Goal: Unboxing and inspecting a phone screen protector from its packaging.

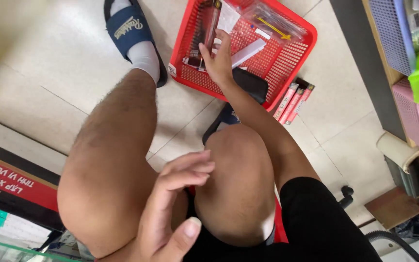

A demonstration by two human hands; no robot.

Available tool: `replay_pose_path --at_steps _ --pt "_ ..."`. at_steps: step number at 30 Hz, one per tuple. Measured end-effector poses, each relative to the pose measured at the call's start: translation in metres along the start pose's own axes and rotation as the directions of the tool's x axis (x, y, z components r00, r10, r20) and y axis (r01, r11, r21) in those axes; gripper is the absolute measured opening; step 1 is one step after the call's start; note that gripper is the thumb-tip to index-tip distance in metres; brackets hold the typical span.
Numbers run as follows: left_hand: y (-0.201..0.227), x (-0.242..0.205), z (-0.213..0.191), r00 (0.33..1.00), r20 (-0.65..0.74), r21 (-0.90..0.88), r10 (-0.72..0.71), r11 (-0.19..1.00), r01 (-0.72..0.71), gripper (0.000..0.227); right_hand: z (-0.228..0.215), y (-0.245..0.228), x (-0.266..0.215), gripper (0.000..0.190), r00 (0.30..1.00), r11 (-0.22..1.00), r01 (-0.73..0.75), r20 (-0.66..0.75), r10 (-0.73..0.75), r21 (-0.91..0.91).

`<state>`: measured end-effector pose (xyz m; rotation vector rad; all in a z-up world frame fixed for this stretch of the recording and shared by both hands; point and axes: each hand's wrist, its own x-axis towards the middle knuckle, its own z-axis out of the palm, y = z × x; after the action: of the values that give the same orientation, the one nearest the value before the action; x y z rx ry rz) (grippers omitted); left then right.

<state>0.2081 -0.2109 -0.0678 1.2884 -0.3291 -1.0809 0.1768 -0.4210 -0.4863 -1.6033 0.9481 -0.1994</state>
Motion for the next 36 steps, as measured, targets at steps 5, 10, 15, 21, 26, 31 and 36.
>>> replay_pose_path --at_steps 5,10,15,21,26,31,36 --pt "0.013 0.014 -0.003 0.996 0.047 0.046 -0.073 0.996 0.07 0.048 0.005 0.001 -0.007 0.077 0.933 0.929 0.326 0.22 -0.286 -0.175" --pt "0.01 0.012 -0.004 0.994 0.046 0.02 -0.094 0.995 0.093 0.048 0.007 0.023 -0.007 0.075 0.962 0.997 0.076 0.264 -0.065 -0.032" --pt "0.024 0.023 -0.002 0.99 0.088 0.063 -0.11 0.992 0.105 0.044 -0.001 0.045 -0.008 0.076 0.969 1.0 0.013 0.248 -0.007 -0.02" --pt "0.006 0.003 0.002 0.996 0.087 0.096 -0.015 0.995 0.007 0.042 -0.02 0.05 -0.019 0.08 0.948 0.997 -0.038 0.312 0.057 -0.068" --pt "0.008 0.004 0.007 0.996 0.083 0.141 -0.015 0.99 0.003 0.045 -0.019 0.085 -0.022 0.086 0.93 0.991 -0.081 0.35 0.113 -0.104" --pt "0.004 0.002 0.016 0.994 0.102 0.148 -0.049 0.988 0.033 0.047 0.0 0.05 0.0 0.1 0.943 0.984 -0.161 0.284 0.175 -0.073" --pt "-0.004 0.006 0.013 0.997 0.078 0.206 0.007 0.978 -0.023 0.043 0.027 0.074 0.027 0.111 0.979 0.93 0.198 0.099 -0.176 -0.311"
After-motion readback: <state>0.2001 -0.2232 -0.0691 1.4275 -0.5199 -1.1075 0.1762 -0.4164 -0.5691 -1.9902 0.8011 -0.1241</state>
